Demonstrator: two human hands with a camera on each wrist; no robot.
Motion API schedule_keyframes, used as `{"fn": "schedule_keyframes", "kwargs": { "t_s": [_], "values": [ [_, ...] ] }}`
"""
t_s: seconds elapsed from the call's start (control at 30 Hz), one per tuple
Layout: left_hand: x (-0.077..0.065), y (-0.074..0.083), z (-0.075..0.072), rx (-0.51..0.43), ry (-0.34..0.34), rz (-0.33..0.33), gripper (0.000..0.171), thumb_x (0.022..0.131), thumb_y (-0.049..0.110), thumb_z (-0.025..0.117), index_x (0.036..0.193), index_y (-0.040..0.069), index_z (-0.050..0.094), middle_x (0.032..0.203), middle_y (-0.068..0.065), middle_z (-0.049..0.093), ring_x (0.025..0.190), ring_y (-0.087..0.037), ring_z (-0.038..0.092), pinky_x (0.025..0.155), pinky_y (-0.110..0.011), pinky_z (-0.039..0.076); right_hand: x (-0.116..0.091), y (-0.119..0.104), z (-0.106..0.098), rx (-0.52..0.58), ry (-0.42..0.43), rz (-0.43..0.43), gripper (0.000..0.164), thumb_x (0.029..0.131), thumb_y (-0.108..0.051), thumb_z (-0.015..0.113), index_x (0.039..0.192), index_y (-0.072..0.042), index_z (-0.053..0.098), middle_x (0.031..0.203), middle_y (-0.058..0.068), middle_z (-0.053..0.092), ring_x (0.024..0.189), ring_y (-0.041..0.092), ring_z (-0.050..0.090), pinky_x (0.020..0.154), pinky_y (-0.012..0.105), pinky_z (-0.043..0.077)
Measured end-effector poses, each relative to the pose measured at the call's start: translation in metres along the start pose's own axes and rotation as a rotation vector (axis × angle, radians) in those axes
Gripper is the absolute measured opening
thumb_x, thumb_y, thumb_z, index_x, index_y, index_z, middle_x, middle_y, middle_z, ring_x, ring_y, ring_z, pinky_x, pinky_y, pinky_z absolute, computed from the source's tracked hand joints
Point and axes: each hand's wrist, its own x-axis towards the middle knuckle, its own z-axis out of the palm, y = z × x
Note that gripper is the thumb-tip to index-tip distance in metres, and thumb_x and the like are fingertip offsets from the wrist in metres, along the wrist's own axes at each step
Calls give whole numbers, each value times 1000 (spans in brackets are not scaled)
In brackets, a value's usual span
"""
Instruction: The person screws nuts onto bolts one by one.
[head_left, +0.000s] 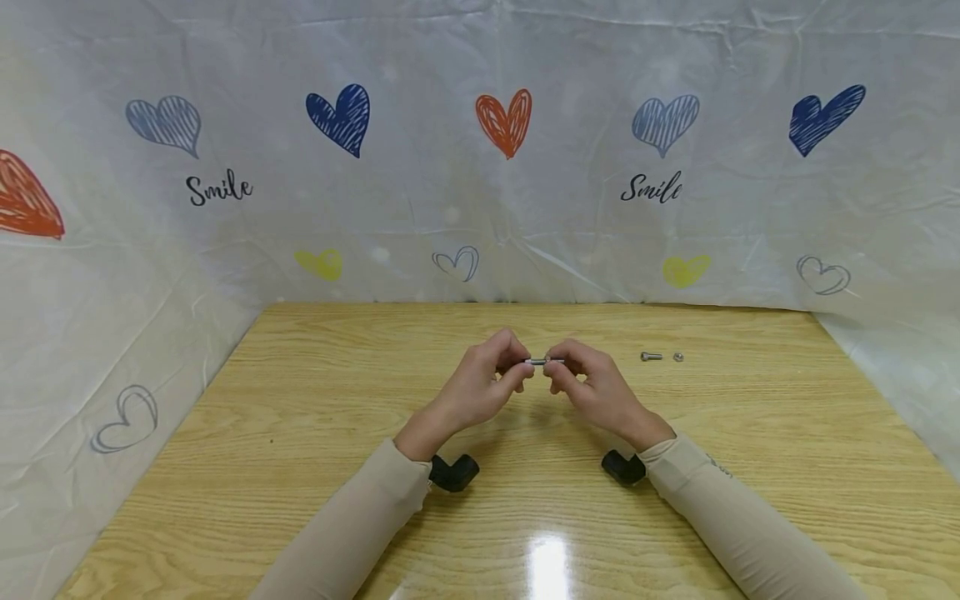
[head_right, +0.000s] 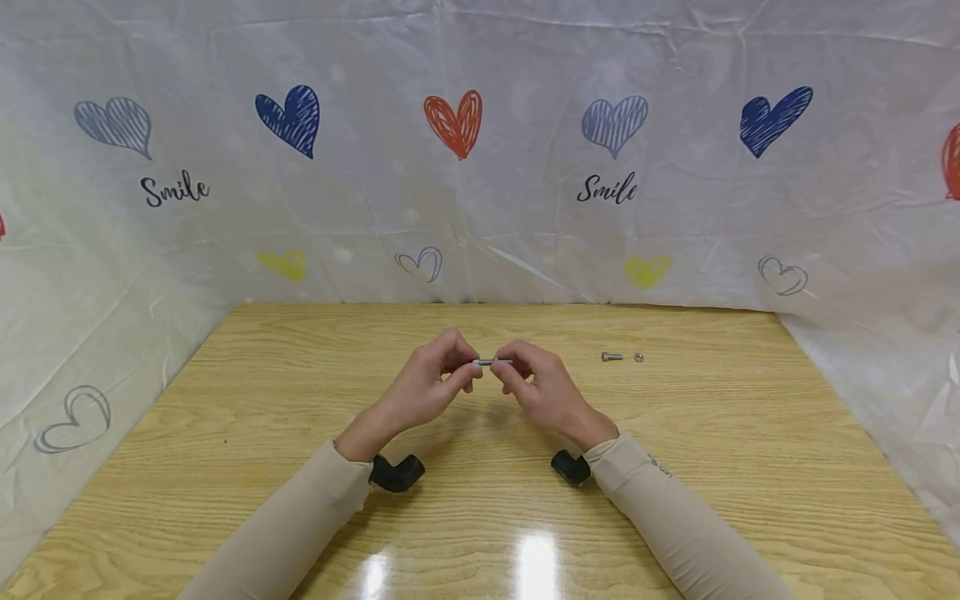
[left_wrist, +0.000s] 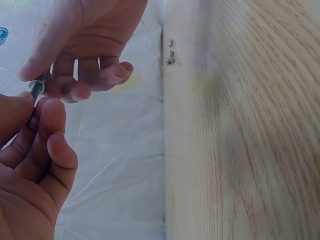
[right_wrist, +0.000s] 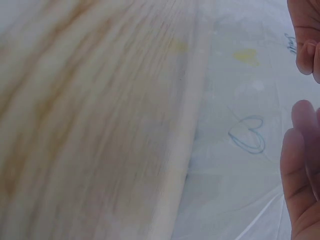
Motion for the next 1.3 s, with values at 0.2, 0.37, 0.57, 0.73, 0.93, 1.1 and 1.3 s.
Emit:
{"fn": "schedule_keyframes", "kwargs": {
  "t_s": [0.2, 0.37, 0.57, 0.73, 0.93, 1.1, 1.3],
  "values": [
    [0, 0, 0, 0, 0, 4, 5, 95, 6, 58, 96, 5, 53, 79, 1, 59, 62, -11, 59, 51, -25, 44, 0, 1, -1, 1, -11, 22, 11, 97, 0, 52, 104, -2, 60, 86, 6, 61, 68, 26, 62, 63, 33, 50],
    [0, 0, -1, -10, -9, 1, 7, 97, 9, 56, 98, 3, 53, 80, -1, 60, 63, -18, 61, 54, -26, 46, -1, 1, -1, -10, -13, 19, 21, 93, 1, 59, 113, -1, 55, 95, 15, 63, 73, 20, 63, 65, 38, 51],
    [-1, -2, -1, -16, -9, -1, 8, 97, 9, 56, 98, 2, 52, 81, -1, 59, 64, -23, 62, 54, -26, 46, -1, 2, 1, 4, -7, -40, 25, 89, 7, 61, 112, 2, 52, 94, 17, 62, 73, 25, 64, 66, 38, 53],
    [0, -1, 0, -9, 3, -1, 5, 95, 5, 58, 96, 5, 53, 79, 0, 59, 62, -18, 61, 52, -25, 45, 0, 3, 2, 41, -13, -60, 18, 91, 8, 57, 108, 4, 52, 90, 13, 61, 65, 29, 63, 61, 37, 53],
    [0, -1, 0, -1, 7, 4, 6, 95, 4, 58, 95, 6, 53, 78, 1, 59, 61, -10, 58, 51, -25, 44, 0, 21, 4, 37, -13, -29, 14, 93, 3, 57, 107, 0, 56, 91, 9, 62, 66, 24, 63, 60, 31, 51],
    [0, 1, 0, 0, 5, 2, 5, 95, 5, 58, 96, 7, 53, 78, 2, 59, 62, -15, 59, 52, -26, 44, -2, 38, 5, 24, -6, -12, 8, 96, -4, 55, 103, -3, 60, 87, 1, 62, 67, 19, 63, 62, 31, 51],
    [1, 1, 1, 0, 3, -8, 5, 95, 5, 58, 96, 6, 53, 77, 2, 59, 61, -8, 57, 52, -26, 45, -2, 39, 5, 16, -5, 9, 8, 98, -10, 54, 101, -7, 61, 86, -3, 62, 68, 15, 62, 63, 31, 51]
  ]
}}
